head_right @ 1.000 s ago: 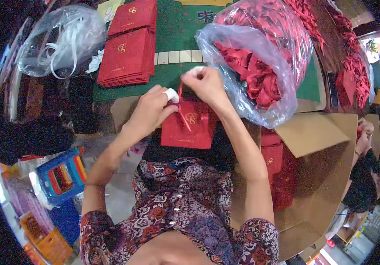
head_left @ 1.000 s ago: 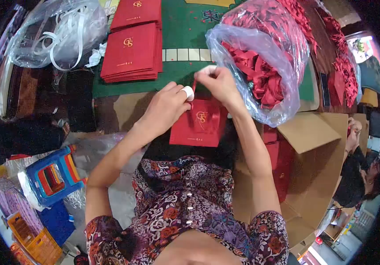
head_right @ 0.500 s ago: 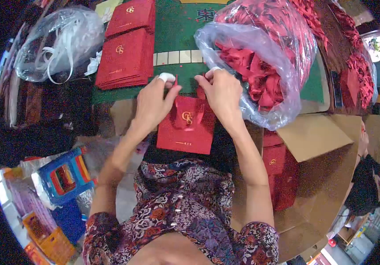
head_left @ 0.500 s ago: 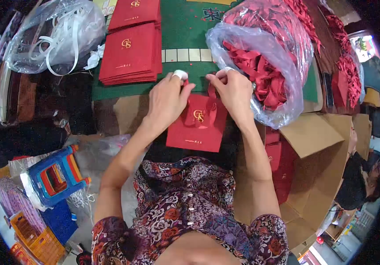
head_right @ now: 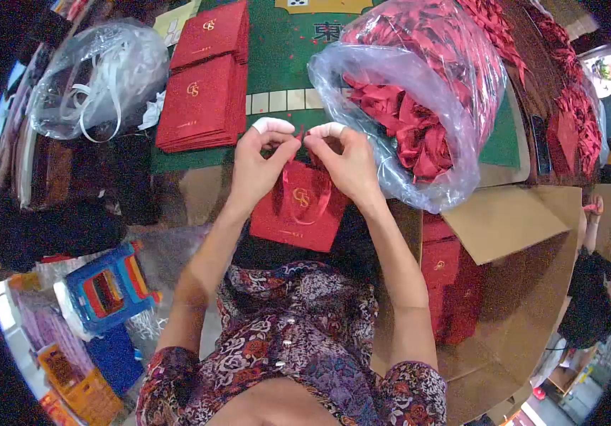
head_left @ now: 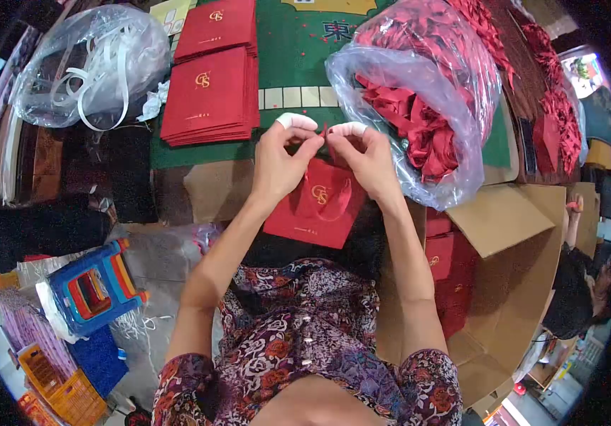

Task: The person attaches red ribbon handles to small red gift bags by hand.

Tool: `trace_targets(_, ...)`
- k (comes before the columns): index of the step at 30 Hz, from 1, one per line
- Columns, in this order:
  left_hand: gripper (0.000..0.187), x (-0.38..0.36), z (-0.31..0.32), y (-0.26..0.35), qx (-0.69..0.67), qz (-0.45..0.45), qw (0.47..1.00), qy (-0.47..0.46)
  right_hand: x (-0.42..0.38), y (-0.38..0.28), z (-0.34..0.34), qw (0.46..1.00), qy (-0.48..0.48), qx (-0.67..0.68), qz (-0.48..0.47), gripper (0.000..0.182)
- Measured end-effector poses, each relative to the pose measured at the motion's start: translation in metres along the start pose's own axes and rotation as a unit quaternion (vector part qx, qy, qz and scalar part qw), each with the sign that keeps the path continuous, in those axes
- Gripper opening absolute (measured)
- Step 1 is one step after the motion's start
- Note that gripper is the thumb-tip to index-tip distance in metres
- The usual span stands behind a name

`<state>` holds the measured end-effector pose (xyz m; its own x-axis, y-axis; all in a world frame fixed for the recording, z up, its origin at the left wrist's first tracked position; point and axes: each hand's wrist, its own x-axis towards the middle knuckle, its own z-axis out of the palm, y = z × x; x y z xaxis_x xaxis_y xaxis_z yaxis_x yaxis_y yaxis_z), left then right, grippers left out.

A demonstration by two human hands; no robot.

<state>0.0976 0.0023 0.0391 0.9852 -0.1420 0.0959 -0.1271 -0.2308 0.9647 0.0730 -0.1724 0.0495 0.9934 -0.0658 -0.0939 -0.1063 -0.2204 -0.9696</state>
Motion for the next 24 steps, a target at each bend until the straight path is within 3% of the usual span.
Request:
trace_targets(2,0.019,-0.003,0.000,0.005,-0.073,0.001,0.997,-0.022,-0.001,-0.001,0.001,0.995,-0.031,0.086,0.036,0.016)
trace_targets(11,0.016,-0.005,0.001,0.002,-0.058,0.005,0.997,-0.054,0.000,-0.003,-0.001,0.984,-0.064,0.159,0.050,0.016)
trace_targets(18,0.015,-0.012,0.000,0.003,-0.060,-0.006,0.996,-0.068,0.002,0.001,-0.001,0.994,-0.065,0.091,0.019,0.015)
trace_targets(21,0.027,-0.025,-0.006,-0.003,-0.054,0.015,0.998,-0.015,0.001,0.000,-0.006,0.990,-0.036,0.134,0.004,0.014)
trace_targets(23,0.043,-0.035,-0.018,-0.014,-0.028,-0.003,0.999,-0.035,-0.001,-0.006,-0.013,0.989,0.005,0.146,0.005,0.013)
trace_targets(24,0.056,-0.041,-0.023,-0.012,-0.117,-0.031,0.989,-0.080,0.001,-0.008,-0.014,0.990,0.027,0.140,0.004,0.013)
